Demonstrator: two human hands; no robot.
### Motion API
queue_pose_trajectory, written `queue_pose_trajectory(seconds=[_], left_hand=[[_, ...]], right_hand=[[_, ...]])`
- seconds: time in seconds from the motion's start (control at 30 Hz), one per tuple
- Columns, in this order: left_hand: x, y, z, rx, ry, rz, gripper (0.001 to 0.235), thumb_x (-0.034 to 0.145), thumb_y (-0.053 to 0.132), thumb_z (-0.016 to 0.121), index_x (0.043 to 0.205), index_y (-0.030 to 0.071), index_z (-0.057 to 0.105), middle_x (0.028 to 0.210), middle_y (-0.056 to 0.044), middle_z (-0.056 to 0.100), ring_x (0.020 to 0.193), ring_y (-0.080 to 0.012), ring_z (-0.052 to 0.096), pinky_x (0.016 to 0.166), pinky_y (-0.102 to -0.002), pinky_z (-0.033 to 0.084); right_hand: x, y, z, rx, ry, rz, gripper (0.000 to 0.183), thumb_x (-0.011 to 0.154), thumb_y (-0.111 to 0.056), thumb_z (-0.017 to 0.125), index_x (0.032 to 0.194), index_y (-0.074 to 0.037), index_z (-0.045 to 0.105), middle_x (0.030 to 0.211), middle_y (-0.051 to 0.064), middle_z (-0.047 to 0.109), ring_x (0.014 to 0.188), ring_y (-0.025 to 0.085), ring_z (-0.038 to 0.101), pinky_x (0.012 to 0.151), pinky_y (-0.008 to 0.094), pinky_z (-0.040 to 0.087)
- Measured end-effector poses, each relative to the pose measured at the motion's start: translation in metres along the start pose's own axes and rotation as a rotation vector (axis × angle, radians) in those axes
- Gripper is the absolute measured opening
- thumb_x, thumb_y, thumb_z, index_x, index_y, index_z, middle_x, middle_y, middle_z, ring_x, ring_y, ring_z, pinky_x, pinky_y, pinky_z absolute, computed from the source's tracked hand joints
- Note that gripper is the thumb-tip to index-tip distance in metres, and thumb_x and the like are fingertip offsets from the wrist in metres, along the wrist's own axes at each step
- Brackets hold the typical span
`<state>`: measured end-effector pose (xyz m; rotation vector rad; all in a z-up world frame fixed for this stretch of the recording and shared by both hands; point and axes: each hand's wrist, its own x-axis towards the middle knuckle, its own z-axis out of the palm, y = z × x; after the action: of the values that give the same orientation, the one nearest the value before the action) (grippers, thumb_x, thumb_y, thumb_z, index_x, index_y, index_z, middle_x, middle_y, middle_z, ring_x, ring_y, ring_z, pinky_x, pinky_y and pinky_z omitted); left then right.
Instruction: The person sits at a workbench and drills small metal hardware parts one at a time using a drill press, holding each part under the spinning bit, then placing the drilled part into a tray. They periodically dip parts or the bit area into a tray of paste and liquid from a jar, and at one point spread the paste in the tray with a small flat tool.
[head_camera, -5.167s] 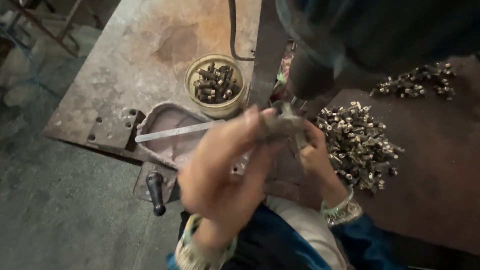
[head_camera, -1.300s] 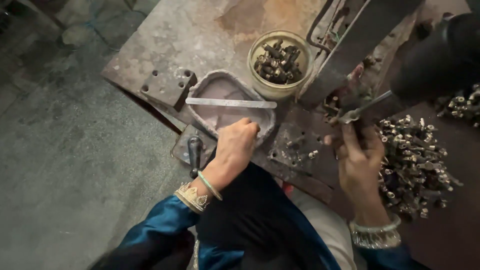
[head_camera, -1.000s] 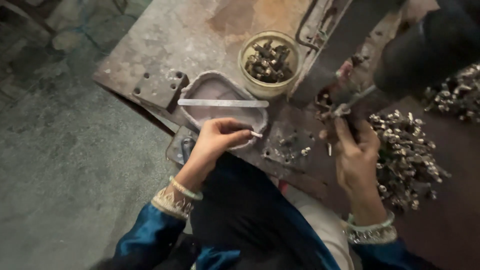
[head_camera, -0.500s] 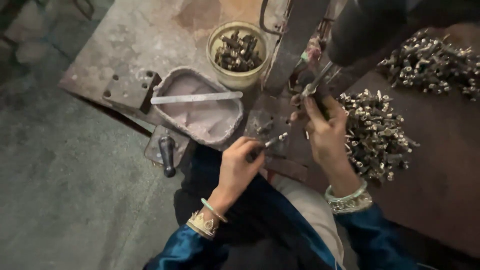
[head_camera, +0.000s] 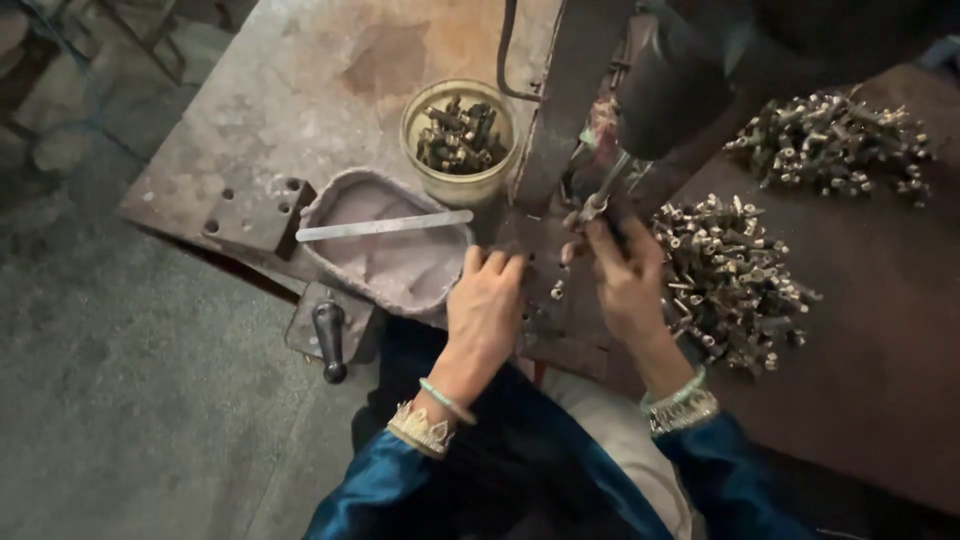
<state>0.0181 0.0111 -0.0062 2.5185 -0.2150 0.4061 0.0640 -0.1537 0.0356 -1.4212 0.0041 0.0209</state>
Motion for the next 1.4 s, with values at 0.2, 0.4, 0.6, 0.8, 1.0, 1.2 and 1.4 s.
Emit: queue_pose_trajectory(seconds=[0.2, 0.4, 0.6, 0.8, 1.0, 1.2, 1.4], left_hand=[[-0.005, 0.007, -0.010, -0.613, 0.170, -0.317, 0.032, 0.086, 0.009, 0.079, 0.118, 0.007, 0.075, 0.103, -0.006, 0.078, 0.084, -0.0206, 0.073, 0.077, -0.030, 0.058], [-0.033, -0.014, 0.008, -1.344, 0.152, -0.689, 0.037, 0.091, 0.007, 0.076, 0.127, 0.000, 0.072, 0.101, -0.008, 0.074, 0.087, -0.0131, 0.068, 0.073, -0.028, 0.055], [-0.038, 0.002, -0.004, -1.478, 0.095, -0.767, 0.047, 0.087, 0.005, 0.073, 0.132, 0.002, 0.061, 0.105, -0.010, 0.075, 0.093, -0.0157, 0.073, 0.077, -0.030, 0.062], [-0.041, 0.007, -0.008, -1.457, 0.057, -0.792, 0.046, 0.088, 0.005, 0.073, 0.134, 0.002, 0.065, 0.106, -0.010, 0.076, 0.094, -0.0149, 0.072, 0.078, -0.028, 0.059], [-0.004, 0.028, -0.041, -1.377, 0.147, -0.579, 0.045, 0.090, 0.004, 0.073, 0.134, 0.001, 0.064, 0.111, -0.008, 0.075, 0.098, -0.0137, 0.072, 0.084, -0.029, 0.061], [0.042, 0.071, -0.106, -0.532, 0.515, 0.458, 0.041, 0.095, -0.004, 0.068, 0.135, 0.007, 0.065, 0.122, -0.017, 0.068, 0.111, -0.0312, 0.072, 0.095, -0.036, 0.062], [0.010, -0.002, -0.017, -0.247, 0.207, 0.182, 0.051, 0.085, -0.004, 0.064, 0.133, 0.014, 0.071, 0.109, -0.009, 0.071, 0.097, -0.0279, 0.072, 0.082, -0.039, 0.060]], right_hand=[[0.002, 0.008, -0.004, 0.136, -0.076, -0.097, 0.023, 0.105, -0.008, 0.061, 0.124, 0.001, 0.066, 0.111, 0.009, 0.073, 0.090, 0.016, 0.068, 0.078, 0.033, 0.058], [0.003, 0.009, -0.004, 0.060, -0.066, -0.129, 0.023, 0.106, -0.009, 0.059, 0.125, 0.002, 0.067, 0.109, 0.010, 0.072, 0.087, 0.016, 0.066, 0.078, 0.033, 0.057], [-0.004, 0.005, 0.000, 0.006, -0.057, -0.115, 0.023, 0.107, -0.008, 0.057, 0.125, 0.002, 0.067, 0.111, 0.010, 0.072, 0.087, 0.017, 0.067, 0.077, 0.032, 0.056], [0.000, 0.012, -0.006, 0.058, -0.082, -0.116, 0.023, 0.106, -0.010, 0.059, 0.124, 0.002, 0.067, 0.112, 0.010, 0.072, 0.087, 0.016, 0.066, 0.080, 0.032, 0.057], [0.003, 0.014, -0.014, 0.069, -0.114, -0.075, 0.024, 0.107, -0.008, 0.058, 0.127, 0.003, 0.067, 0.110, 0.011, 0.072, 0.085, 0.018, 0.065, 0.078, 0.031, 0.054], [0.035, 0.099, -0.075, -0.097, -0.207, -0.169, 0.039, 0.095, 0.008, 0.062, 0.133, 0.001, 0.061, 0.131, 0.004, 0.064, 0.121, 0.013, 0.062, 0.104, 0.030, 0.051], [0.016, 0.104, -0.078, -0.145, -0.303, 0.135, 0.037, 0.095, -0.009, 0.064, 0.132, -0.004, 0.063, 0.118, 0.001, 0.069, 0.093, 0.012, 0.069, 0.081, 0.030, 0.062]])
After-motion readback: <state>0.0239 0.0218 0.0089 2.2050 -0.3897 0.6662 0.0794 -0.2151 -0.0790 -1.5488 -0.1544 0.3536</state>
